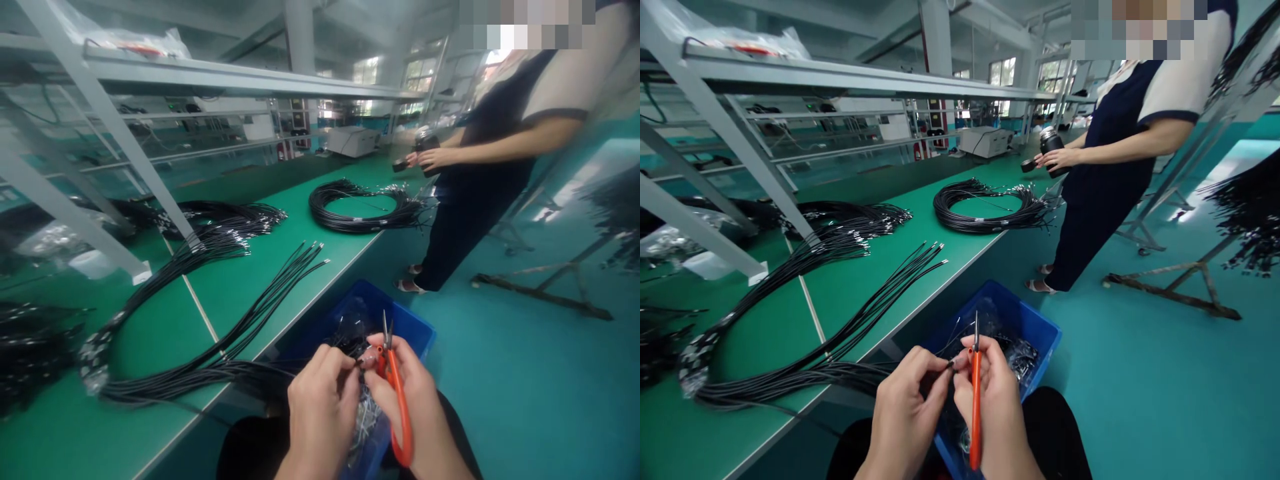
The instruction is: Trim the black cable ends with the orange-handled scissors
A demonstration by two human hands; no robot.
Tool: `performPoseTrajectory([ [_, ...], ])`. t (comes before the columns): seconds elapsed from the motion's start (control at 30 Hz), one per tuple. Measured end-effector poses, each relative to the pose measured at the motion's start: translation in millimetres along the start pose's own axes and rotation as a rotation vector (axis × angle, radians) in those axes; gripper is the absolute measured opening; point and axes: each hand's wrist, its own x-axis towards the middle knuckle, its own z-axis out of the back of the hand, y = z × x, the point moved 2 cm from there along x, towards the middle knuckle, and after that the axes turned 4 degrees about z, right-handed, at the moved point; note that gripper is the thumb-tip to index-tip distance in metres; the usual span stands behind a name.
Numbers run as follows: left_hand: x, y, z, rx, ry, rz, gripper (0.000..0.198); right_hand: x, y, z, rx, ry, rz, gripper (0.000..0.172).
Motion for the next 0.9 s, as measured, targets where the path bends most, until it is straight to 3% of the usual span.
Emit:
performPoseTrajectory([
  [0.1, 7.0, 7.3, 6.0, -0.171, 0.045, 0.106, 0.012, -1.4, 7.0, 7.7, 0.008, 0.090, -0.012, 0.036],
  [0.23, 14.8, 14.3, 13.7, -0.401, 0.098, 0.210, 0.011, -8.4, 19.2, 19.7, 0.074, 0.481, -0.222, 0.031],
  [0.33, 18.4, 15.7, 18.2, -0.594, 0.143, 0.309, 0.011, -14.1, 23.8, 26.2, 0.070, 0.635, -0.342, 0.028],
  [0.57, 20.3, 14.7, 20.9, -0.845, 0.243, 0.374, 0.014, -14.1, 20.9, 21.4, 0.071, 0.677, -0.410, 0.024],
  [0.73, 18.8, 15.3, 17.8, -0.853, 0.259, 0.361, 0.014, -10.4, 14.0, 20.1, 0.156, 0.699, -0.354, 0.023],
  [0.9, 17.5, 14.6, 17.5, -0.782, 0.231, 0.323, 0.012, -5.0, 9.5, 17.4, 0.181, 0.749, -0.388, 0.023],
])
